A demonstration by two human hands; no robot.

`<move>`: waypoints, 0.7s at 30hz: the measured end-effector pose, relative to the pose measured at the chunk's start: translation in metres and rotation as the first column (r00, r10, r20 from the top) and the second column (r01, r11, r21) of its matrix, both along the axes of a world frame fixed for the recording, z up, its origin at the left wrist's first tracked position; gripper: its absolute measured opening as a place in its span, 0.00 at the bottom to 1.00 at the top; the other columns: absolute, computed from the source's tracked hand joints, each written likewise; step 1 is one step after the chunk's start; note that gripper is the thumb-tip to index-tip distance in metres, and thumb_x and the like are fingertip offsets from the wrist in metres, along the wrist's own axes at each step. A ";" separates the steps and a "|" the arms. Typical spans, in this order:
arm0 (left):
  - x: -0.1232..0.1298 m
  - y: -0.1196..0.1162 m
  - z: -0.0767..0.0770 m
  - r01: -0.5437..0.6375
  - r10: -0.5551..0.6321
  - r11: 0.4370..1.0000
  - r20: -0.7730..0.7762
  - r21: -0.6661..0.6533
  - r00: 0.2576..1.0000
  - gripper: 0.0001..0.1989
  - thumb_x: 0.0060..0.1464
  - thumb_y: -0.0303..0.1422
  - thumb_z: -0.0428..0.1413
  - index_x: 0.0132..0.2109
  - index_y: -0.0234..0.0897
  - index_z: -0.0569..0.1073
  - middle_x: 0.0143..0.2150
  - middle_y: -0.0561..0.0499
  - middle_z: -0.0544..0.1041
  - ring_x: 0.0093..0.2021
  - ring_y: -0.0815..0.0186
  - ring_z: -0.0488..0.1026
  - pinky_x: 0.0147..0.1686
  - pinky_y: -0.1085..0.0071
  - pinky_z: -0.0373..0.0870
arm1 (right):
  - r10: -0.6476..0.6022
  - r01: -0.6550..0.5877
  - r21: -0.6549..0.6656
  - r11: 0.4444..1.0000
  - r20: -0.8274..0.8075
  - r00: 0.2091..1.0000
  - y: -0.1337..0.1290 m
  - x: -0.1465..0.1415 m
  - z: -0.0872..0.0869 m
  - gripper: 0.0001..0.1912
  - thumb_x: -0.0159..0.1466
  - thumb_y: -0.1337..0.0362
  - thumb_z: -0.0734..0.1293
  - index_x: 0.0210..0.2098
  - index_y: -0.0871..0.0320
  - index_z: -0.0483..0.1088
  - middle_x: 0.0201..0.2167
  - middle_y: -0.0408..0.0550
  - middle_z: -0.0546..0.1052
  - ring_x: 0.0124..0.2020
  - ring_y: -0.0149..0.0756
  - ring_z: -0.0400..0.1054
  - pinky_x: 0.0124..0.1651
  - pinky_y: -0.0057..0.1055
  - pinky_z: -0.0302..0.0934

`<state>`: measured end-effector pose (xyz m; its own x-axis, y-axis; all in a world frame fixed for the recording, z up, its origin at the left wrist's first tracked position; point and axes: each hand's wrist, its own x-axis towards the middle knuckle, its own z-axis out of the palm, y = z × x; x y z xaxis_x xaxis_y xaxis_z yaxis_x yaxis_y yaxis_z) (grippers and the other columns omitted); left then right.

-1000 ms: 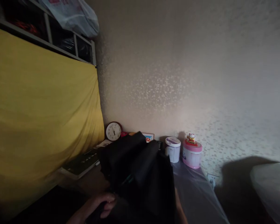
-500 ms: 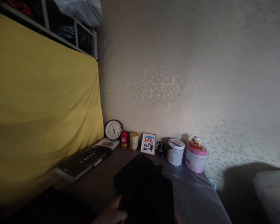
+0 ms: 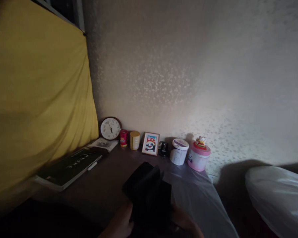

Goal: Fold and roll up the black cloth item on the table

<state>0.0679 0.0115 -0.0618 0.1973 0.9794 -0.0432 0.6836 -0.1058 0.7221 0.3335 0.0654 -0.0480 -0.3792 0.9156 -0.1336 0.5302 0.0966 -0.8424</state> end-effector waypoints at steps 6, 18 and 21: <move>-0.008 -0.003 0.004 0.049 -0.053 0.997 -0.054 -0.065 0.997 0.34 0.46 0.31 0.51 0.61 0.32 0.54 0.60 0.39 0.59 0.57 0.58 0.61 0.56 0.67 0.57 | -0.035 0.048 -0.167 0.985 0.082 0.996 -0.022 0.040 -0.001 0.13 0.50 0.57 0.60 0.21 0.60 0.69 0.15 0.42 0.66 0.17 0.27 0.59 0.20 0.22 0.51; 0.001 -0.014 -0.006 0.064 -0.091 0.990 -0.214 -0.129 0.973 0.39 0.46 0.29 0.49 0.65 0.32 0.45 0.46 0.39 0.73 0.47 0.54 0.70 0.47 0.60 0.64 | -0.448 0.323 0.496 0.806 0.153 0.881 -0.001 0.050 0.037 0.18 0.57 0.51 0.59 0.35 0.54 0.73 0.37 0.50 0.76 0.37 0.43 0.70 0.40 0.35 0.62; -0.001 -0.016 -0.004 0.089 -0.106 0.990 -0.169 -0.109 0.980 0.42 0.46 0.28 0.50 0.66 0.34 0.39 0.47 0.41 0.73 0.47 0.57 0.70 0.47 0.64 0.64 | -0.323 0.168 0.634 0.755 0.137 0.936 0.001 0.011 0.064 0.17 0.63 0.54 0.56 0.40 0.56 0.71 0.39 0.51 0.74 0.39 0.38 0.69 0.43 0.33 0.62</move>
